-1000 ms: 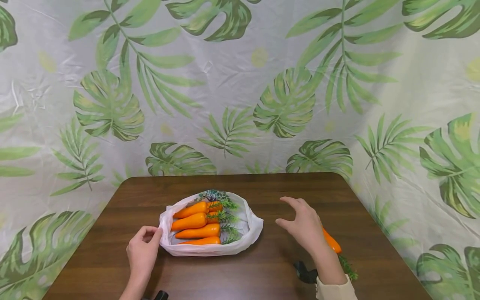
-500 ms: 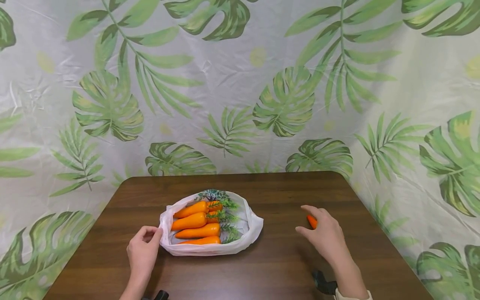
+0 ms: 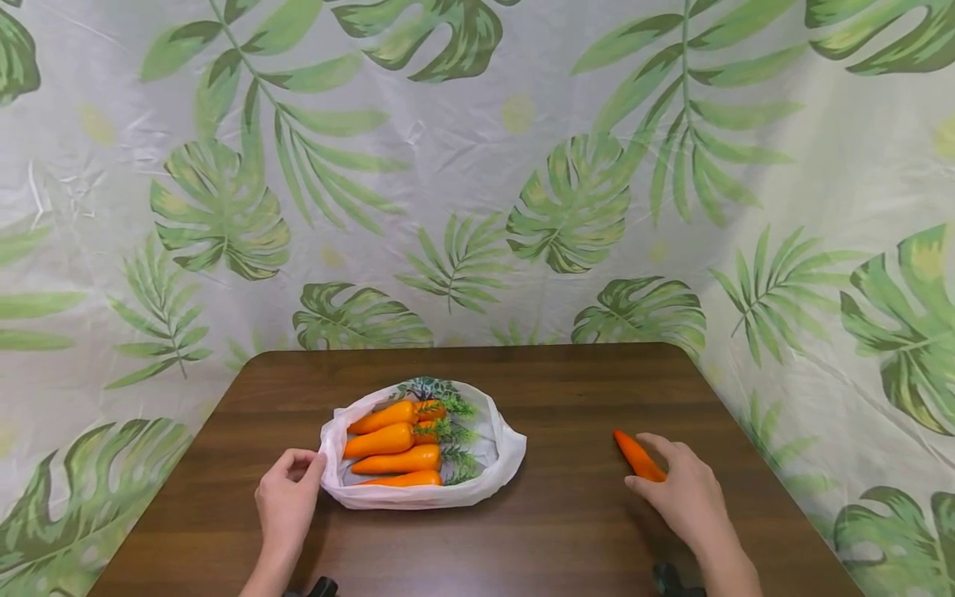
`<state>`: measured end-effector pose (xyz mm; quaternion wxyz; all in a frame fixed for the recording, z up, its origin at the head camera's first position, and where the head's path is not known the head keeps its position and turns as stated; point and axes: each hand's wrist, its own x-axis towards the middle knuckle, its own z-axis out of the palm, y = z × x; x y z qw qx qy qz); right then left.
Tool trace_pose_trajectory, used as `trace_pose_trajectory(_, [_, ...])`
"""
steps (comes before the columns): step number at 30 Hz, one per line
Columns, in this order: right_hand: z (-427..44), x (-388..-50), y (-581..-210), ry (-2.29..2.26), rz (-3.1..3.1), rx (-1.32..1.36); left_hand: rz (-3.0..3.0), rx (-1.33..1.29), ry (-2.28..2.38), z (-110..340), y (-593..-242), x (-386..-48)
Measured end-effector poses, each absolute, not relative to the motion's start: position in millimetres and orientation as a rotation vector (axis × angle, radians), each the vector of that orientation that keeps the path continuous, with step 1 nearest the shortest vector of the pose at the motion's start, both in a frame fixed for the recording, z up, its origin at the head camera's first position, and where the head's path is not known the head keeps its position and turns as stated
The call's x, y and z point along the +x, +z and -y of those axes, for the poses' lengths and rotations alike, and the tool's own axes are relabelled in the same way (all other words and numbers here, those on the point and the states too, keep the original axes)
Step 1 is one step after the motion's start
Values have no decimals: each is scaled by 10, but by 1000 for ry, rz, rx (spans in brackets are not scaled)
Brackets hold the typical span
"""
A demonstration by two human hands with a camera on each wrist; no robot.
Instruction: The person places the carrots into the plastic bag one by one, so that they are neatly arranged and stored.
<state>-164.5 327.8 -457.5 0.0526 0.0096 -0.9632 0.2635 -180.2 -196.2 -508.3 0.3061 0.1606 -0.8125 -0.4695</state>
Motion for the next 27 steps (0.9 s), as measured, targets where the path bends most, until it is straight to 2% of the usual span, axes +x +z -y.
trace_pose_trajectory(27, [-3537,-1618,-4853,740,3005,-80,2155,422,-1240,1976,-5099,-1821])
